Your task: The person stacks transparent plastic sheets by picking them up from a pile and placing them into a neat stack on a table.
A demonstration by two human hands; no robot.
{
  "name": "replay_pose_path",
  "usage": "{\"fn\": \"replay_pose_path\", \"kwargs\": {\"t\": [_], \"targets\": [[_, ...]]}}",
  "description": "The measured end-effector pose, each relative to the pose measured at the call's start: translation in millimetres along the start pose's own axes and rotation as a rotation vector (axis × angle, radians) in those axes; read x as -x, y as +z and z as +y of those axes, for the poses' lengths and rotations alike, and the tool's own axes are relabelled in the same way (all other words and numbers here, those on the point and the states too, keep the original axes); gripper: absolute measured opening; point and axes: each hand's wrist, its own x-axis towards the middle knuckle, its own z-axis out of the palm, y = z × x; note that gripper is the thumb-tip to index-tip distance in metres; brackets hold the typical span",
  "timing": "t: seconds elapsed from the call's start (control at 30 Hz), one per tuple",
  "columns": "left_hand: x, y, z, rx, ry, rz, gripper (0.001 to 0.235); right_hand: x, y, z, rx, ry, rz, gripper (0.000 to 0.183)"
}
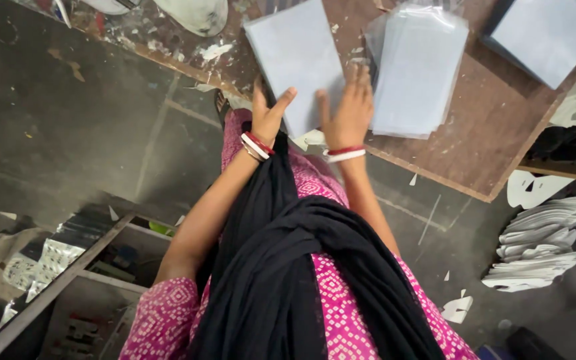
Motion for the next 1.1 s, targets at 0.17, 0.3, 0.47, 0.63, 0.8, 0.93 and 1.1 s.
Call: {"fn": "replay_pose_path", "kwargs": {"t": [0.17,0.3,0.47,0.63,0.8,0.93,1.1], "targets": [[-1.7,-1.9,-2.7,-0.082,0.055,0.002,0.070,5.1,0.3,-7.1,0.150,-0.018,-0.065,0.066],[-10.0,-5.9,-0.2,-0.139,0.108,-0.026,0.069,12.3,-1.7,-21.1,0.166,-0.107,-0.119,0.056],[-22.0,-16.7,18.8,-0.241,0.046,-0.140,0.069,-6.1,-34.1,27.1,-0.910,0.423,0.147,0.045],[-29.0,-26.8,12.4,-0.157,0.006,-0.193,0.069,2.8,-76.2,129.4,-0.999,0.600,0.377,0.041],[-26.0,-21.1,20.0,-0.129,-0.004,-0.164,0.067,4.2,-40.8,113.1,0.256,0.296,0.048,0.036],[-27.0,-14.6,18.3,-0.119,0.010,-0.140,0.068,-10.9,-4.9,29.4,0.092,0.015,-0.058,0.048],[-26.5,-16.0,16.8,-0.162,0.031,-0.075,0.069,-7.3,-21.7,19.9,-0.009,-0.040,0.116,0.042]]}}
